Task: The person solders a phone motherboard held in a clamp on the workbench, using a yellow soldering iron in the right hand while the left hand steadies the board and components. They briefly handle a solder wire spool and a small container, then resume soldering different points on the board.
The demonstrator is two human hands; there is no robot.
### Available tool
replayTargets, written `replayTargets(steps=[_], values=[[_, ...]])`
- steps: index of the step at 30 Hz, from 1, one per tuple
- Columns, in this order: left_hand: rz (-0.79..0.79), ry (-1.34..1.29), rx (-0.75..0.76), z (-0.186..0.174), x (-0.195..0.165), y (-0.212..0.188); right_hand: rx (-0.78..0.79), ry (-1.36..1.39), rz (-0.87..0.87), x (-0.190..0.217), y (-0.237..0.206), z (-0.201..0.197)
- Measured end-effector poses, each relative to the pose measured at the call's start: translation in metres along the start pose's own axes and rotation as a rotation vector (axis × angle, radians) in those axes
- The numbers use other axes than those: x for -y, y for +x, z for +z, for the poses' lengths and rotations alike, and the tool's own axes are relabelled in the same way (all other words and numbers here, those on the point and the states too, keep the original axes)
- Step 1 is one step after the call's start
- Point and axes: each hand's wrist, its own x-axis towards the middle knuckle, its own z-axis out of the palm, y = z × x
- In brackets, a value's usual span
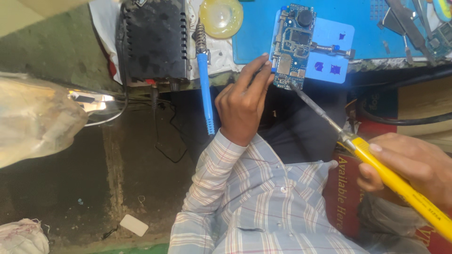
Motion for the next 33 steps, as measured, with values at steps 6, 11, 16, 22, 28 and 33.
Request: replayTargets(steps=[6, 11, 16, 22, 28, 33], values=[[-0.015, 0.003, -0.010, -0.004, -0.003, 0.003, -0.476, -0.115, -0.032, 0.022, 0.017, 0.022], [-0.008, -0.008, -0.011, -0.006, -0.002, 0.001, -0.465, -0.087, -0.046, 0.029, 0.030, 0.017], [-0.008, -0.005, -0.014, -0.006, -0.001, 0.000, -0.331, -0.068, -0.073, 0.033, 0.038, 0.009], [-0.009, -0.013, -0.003, -0.007, -0.001, 0.000, -0.291, 0.039, -0.051, -0.009, -0.017, 0.027], [-0.009, -0.016, 0.000, -0.007, -0.001, 0.000, -0.484, 1.085, 0.667, -0.092, -0.109, 0.034], [-0.008, -0.038, 0.014, -0.009, -0.001, 0.002, -0.401, 0.634, 0.425, -0.125, -0.086, 0.022]])
